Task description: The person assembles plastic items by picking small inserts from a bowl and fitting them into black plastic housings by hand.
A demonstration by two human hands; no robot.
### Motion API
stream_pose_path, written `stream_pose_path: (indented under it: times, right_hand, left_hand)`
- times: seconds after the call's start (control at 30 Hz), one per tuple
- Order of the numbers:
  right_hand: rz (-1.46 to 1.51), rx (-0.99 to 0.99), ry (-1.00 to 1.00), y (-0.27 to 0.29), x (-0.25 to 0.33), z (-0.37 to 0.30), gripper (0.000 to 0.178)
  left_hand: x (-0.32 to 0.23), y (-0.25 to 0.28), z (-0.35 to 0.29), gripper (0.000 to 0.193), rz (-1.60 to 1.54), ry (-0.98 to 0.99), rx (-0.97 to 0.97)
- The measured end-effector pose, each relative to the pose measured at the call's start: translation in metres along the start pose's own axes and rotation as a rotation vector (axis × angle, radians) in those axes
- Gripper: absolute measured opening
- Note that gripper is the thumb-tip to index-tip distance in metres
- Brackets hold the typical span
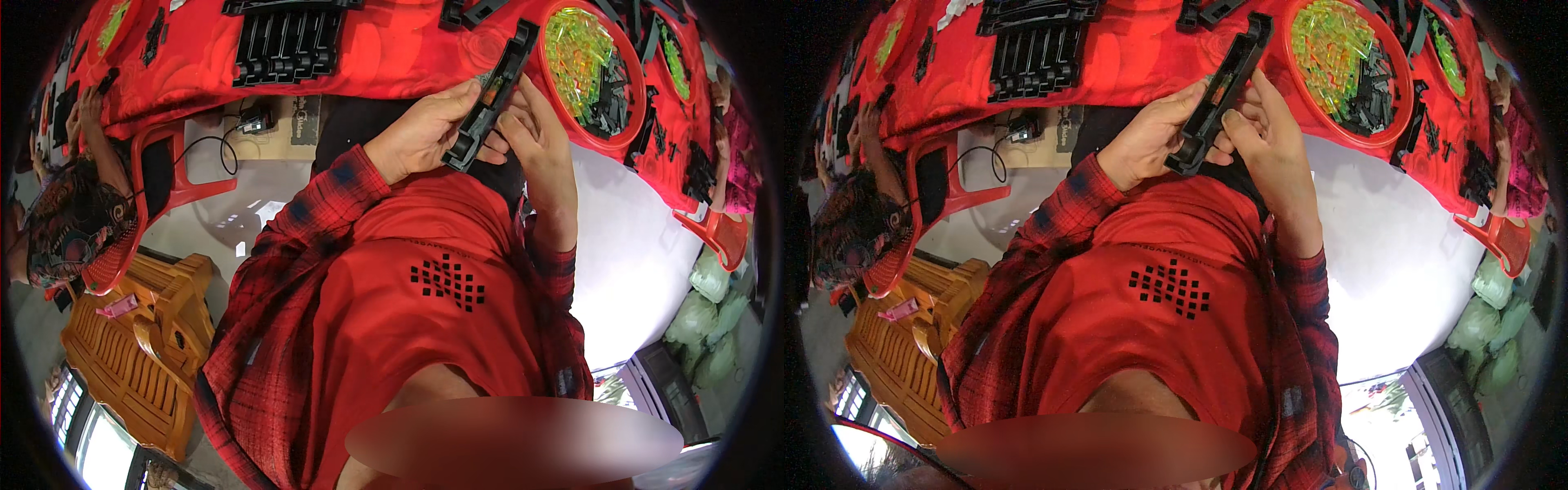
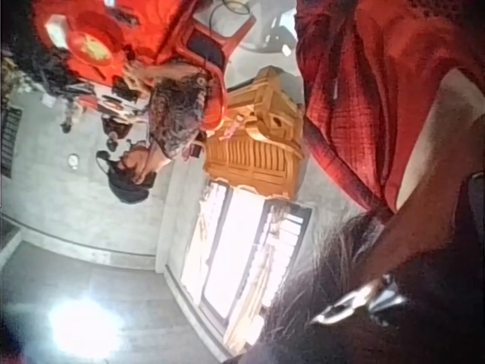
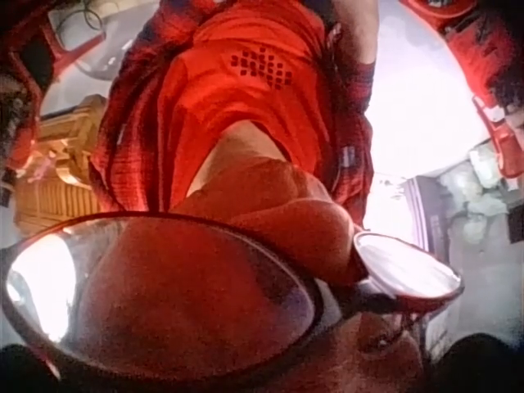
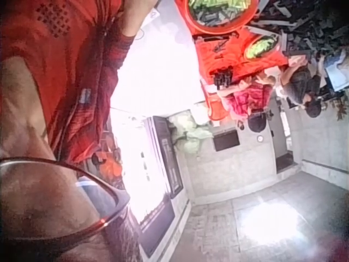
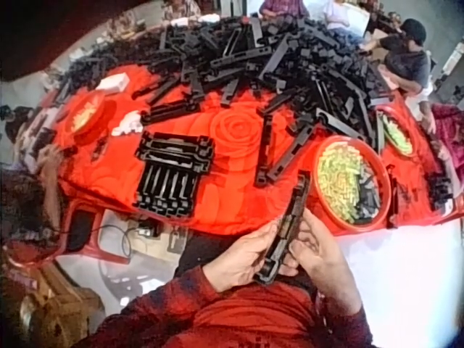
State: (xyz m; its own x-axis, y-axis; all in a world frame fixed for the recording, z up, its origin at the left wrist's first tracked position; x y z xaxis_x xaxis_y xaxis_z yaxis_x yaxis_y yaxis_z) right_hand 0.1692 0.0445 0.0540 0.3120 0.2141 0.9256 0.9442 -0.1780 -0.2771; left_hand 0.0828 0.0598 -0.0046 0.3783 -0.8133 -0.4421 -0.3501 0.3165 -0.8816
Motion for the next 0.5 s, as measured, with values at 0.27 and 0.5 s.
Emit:
stream_pose_path:
  times: [0.27, 0.5]
  right_hand:
    - [0.02, -0.058, 0.015, 0.0039, 0.0013, -0.0026, 0.055]
    - [-0.008, -0.081, 0.016, 0.0061, 0.0001, -0.0033, 0.055]
  left_hand:
    - [-0.0001, 0.0009, -0.0015, 0.049, 0.104, 0.003, -0.033]
    - [-0.0002, 0.0027, -0.0013, 0.044, 0.087, -0.016, -0.038]
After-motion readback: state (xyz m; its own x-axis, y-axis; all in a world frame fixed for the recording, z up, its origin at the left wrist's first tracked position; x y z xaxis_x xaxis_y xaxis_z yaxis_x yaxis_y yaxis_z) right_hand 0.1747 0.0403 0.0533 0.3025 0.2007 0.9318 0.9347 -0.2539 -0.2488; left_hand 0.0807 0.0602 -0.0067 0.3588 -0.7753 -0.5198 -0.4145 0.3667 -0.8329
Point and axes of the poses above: each hand's wrist, its own z-axis towards the middle knuckle, its own y-axis out of the back of the hand, x = y × z, the point moved 9 cm from there along z, towards the middle knuckle, and after that the axes turned 13 degrees about z, right-handed, at the moved point
